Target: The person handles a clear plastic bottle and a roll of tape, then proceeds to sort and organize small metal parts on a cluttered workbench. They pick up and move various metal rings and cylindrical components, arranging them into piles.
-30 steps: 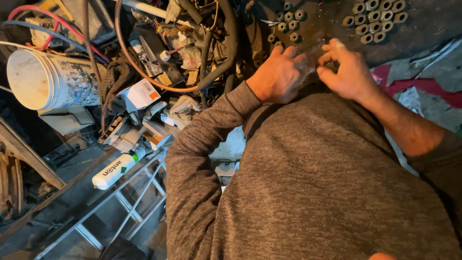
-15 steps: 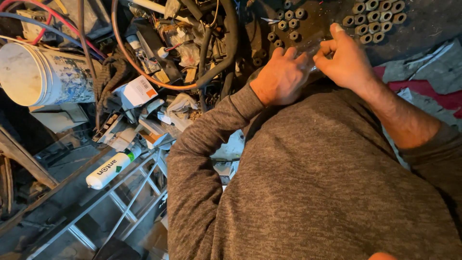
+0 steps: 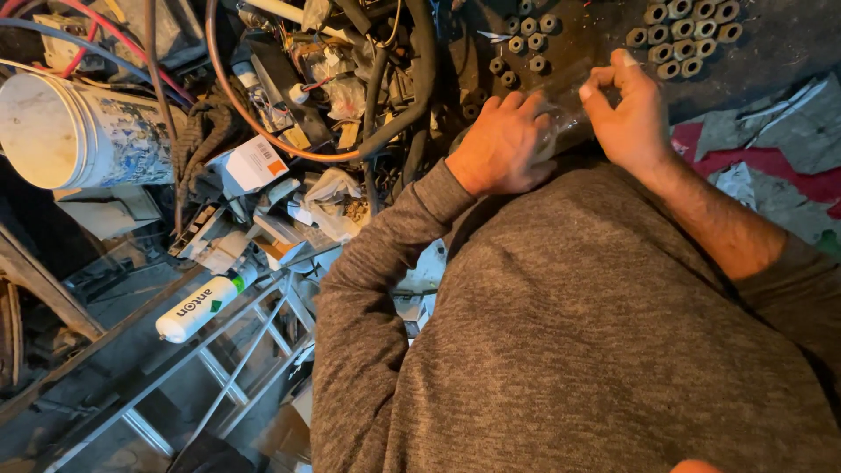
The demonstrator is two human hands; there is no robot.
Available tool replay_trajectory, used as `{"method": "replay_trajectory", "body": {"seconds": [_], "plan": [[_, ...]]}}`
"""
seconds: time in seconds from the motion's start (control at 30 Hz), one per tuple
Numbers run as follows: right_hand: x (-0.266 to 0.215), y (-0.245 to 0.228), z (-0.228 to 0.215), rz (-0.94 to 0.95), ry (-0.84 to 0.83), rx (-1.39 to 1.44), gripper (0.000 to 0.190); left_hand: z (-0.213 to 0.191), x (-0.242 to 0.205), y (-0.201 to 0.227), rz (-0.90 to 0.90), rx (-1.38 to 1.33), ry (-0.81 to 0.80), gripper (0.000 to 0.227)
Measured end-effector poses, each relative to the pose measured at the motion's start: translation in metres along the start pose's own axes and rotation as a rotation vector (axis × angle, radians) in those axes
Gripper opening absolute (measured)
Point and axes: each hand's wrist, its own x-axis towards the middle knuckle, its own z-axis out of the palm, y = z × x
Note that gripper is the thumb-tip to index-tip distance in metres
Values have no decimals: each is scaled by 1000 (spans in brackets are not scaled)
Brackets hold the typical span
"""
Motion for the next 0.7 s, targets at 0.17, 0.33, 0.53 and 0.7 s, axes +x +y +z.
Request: {"method": "replay_trajectory", "body": {"seconds": [0.17,0.33,0.53,0.7], "plan": [[-2,-10,-3,-32,-69,76,15,-18,-9,-2,-25,-36,-8,65],[-2,-26,-5,-41,-134,102,26,-33,-23,-8,-14,-1,8,66],[-3,-22,-11,-86,-169,-76,22,-9,-31,-27,45,276,122,44],[1,-18,-15,-331,-170,-362,19,9,-25,-35,88,405,143,34]]}}
